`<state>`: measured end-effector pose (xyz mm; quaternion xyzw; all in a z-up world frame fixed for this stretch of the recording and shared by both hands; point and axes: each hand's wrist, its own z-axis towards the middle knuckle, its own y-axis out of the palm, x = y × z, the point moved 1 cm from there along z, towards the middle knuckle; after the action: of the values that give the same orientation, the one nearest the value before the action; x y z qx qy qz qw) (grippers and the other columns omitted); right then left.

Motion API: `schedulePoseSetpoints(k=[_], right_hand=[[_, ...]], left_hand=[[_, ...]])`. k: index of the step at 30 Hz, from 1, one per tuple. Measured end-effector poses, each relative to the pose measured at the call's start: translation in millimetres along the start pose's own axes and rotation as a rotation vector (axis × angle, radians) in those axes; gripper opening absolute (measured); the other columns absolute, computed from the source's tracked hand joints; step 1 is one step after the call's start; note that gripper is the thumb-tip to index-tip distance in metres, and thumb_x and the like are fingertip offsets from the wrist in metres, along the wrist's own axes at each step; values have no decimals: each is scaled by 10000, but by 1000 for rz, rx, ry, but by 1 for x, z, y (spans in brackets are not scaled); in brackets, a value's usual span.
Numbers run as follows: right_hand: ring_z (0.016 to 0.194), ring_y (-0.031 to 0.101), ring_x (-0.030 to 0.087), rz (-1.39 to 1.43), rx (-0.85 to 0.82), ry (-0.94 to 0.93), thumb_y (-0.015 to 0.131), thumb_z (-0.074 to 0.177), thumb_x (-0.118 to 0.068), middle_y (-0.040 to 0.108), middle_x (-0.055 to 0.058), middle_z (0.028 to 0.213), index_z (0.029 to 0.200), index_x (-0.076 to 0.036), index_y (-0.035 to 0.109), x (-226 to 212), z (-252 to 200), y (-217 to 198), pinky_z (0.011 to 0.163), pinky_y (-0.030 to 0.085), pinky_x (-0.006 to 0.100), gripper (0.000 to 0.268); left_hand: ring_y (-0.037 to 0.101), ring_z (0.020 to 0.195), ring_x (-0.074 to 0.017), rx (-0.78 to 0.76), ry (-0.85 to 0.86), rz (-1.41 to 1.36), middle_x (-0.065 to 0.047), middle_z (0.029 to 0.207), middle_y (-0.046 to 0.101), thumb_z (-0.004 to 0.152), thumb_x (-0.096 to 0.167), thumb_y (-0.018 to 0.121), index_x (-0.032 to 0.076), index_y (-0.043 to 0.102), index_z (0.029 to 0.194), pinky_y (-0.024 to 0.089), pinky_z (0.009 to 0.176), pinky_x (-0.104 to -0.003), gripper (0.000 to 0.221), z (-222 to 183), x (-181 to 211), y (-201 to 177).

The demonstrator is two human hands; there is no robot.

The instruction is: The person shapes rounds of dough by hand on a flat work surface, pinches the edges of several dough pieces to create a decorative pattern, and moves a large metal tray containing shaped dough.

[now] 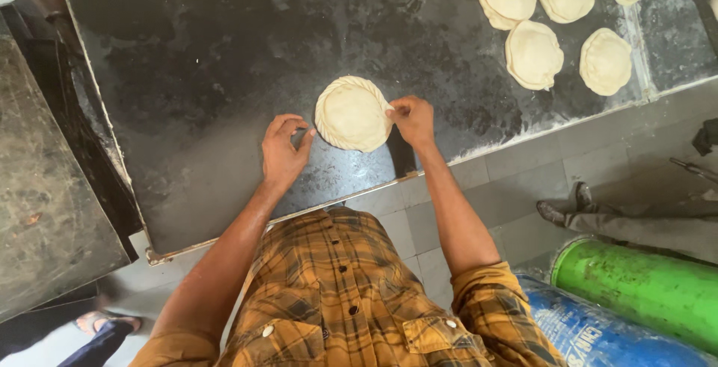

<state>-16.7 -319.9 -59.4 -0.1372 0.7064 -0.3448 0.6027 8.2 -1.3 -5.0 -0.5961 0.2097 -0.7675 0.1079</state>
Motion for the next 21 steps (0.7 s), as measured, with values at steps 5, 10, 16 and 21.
schedulePoseSetpoints(k=[5,10,16,21], right_hand=[[985,621,320,-461,252,-412,716,848,69,641,133,1125,1136,-24,793,-52,-60,11,838,493,412,312],[997,624,327,-270,239,-318,680,821,74,622,166,1136,1063,-59,798,-42,-55,8,839,507,411,300],[754,694,220,107,160,-67,835,809,-63,701,137,999,1061,-20,749,-1,-25,8,656,540,328,270],[853,667,267,-187,285,-205,778,834,7,662,130,975,1001,-23,769,-37,-43,15,758,523,374,170]], left_hand=[[675,947,-301,3,33,-13,-136,1118,686,878,102,794,13,714,988,565,811,-373,163,-1,0,-2],[673,959,-319,11,52,-29,-147,1127,685,890,100,785,6,709,993,562,805,-375,159,0,0,-3],[668,968,-317,-8,70,-15,-136,1107,694,894,97,782,8,704,961,557,814,-384,136,1,-1,-3],[670,959,-317,-9,67,-31,-130,1077,691,890,93,780,19,704,941,549,821,-392,118,1,1,-3]])
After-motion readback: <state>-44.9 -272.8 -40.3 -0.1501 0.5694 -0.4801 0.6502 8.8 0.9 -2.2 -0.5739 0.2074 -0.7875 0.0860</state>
